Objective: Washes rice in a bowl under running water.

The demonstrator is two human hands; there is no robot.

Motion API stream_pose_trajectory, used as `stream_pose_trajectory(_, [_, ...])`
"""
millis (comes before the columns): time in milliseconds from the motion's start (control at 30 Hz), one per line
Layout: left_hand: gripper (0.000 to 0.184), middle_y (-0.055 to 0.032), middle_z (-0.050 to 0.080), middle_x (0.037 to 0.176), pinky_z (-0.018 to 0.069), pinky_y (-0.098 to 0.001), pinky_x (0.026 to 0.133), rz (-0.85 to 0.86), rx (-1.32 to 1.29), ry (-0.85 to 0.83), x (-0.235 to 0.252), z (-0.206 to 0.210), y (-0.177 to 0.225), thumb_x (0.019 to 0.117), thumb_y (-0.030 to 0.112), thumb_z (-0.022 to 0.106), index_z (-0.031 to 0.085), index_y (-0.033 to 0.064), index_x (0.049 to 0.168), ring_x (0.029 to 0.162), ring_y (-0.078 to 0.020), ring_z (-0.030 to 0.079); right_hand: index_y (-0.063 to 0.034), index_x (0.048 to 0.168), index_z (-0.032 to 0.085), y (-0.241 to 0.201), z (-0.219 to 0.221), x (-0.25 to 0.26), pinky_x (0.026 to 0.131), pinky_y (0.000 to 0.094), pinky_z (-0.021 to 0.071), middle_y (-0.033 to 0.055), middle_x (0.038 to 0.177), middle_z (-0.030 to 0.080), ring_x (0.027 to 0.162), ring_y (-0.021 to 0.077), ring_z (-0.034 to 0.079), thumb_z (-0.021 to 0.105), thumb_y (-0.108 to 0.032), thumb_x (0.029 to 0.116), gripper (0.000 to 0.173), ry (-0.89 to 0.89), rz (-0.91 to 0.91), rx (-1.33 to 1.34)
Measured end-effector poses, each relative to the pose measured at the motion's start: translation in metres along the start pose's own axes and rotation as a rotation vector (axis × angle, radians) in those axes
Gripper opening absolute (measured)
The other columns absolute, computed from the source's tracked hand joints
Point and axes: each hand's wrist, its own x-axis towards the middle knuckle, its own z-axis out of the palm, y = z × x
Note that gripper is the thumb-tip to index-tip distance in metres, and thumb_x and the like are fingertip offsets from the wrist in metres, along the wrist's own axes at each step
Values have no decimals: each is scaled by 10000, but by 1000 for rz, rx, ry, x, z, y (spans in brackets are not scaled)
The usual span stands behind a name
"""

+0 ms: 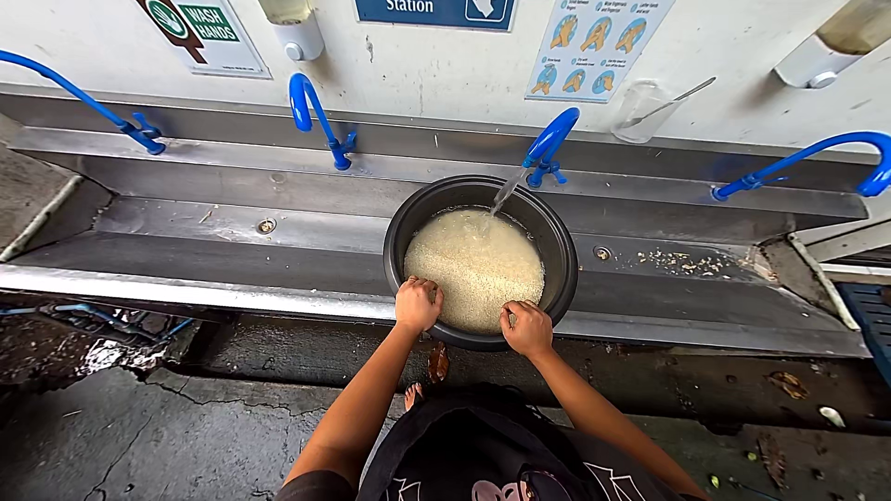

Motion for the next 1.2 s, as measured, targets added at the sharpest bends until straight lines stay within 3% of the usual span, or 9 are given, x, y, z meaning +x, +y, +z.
stream_pose_trajectory(1200, [425,-146,755,1119,470,-488,1042,7,-1,24,-2,-1,0,1016,328,455,769,50,1081,1174,-335,660,-75,823,744,-2,0,-1,702,462,565,92,790,746,803,289,733,488,-280,937,348,6,4,-2])
